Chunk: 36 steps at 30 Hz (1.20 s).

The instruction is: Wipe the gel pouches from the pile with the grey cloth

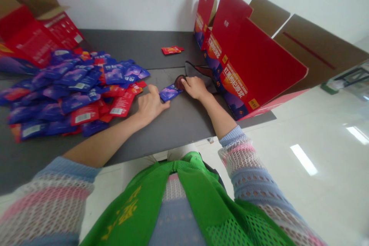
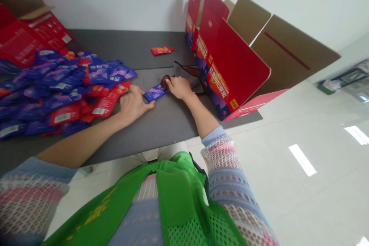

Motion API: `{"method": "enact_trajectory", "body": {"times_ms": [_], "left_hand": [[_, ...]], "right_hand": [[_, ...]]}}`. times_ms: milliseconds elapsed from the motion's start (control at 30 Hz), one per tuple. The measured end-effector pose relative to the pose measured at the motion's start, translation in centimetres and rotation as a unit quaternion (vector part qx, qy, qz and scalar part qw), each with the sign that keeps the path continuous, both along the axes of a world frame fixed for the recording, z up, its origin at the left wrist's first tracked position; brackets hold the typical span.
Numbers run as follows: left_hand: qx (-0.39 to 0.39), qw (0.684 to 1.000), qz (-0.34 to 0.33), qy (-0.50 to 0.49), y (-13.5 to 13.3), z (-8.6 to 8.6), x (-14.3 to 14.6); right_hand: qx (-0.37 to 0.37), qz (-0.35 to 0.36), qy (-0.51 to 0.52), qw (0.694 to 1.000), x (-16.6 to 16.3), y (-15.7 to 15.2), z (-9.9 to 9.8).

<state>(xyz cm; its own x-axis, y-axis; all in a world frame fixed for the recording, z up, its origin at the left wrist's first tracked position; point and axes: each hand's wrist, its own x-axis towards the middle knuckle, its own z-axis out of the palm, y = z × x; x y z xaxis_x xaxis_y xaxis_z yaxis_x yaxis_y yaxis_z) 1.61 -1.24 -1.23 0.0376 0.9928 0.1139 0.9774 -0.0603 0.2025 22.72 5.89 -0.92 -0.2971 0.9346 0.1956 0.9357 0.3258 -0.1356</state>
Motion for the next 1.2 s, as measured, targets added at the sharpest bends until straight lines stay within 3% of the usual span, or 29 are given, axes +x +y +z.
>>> {"method": "enact_trajectory", "body": {"times_ms": [100, 167, 300, 433, 600, 767, 933, 1067, 1200], "left_hand": [[-0.002, 1.0, -0.003, -0.004, -0.1, 0.2, 0.0], [-0.003, 1.0, -0.003, -0.004, -0.1, 0.2, 0.0], [-0.005, 1.0, -0.008, -0.017, 0.2, -0.1, -0.4], [-0.003, 0.999, -0.023, -0.029, 0.9, -0.8, -1.2], [-0.001, 0.999, -0.034, -0.025, 1.4, -1.1, -1.7], [0.013, 0.999, -0.033, -0.015, 0.9, -0.9, -1.1], [0.008, 0.998, -0.054, 0.025, 0.4, -0.3, -0.6], [0.006, 0.995, -0.088, 0.053, 0.0, 0.2, -0.4], [0.023, 0.992, -0.116, 0.036, -0.2, 0.1, -0.5]], "right_hand": [[0.003, -0.048, -0.008, 0.999, 0.5, 0.3, -0.1], [0.007, -0.034, -0.002, 0.999, 0.6, 0.1, 0.1], [0.005, 0.09, 0.037, 0.995, -0.5, -1.4, 0.7], [-0.051, 0.25, 0.072, 0.964, -2.9, -3.6, 0.7], [-0.055, 0.287, 0.056, 0.955, -4.7, -4.1, -0.2], [-0.065, 0.228, 0.021, 0.971, -3.1, -2.2, -0.4], [-0.061, 0.07, 0.006, 0.996, -1.0, -0.3, -0.8], [-0.049, -0.026, 0.024, 0.998, -0.2, 0.3, -1.0], [-0.03, -0.069, 0.073, 0.994, -0.3, 0.3, -0.9]]}}
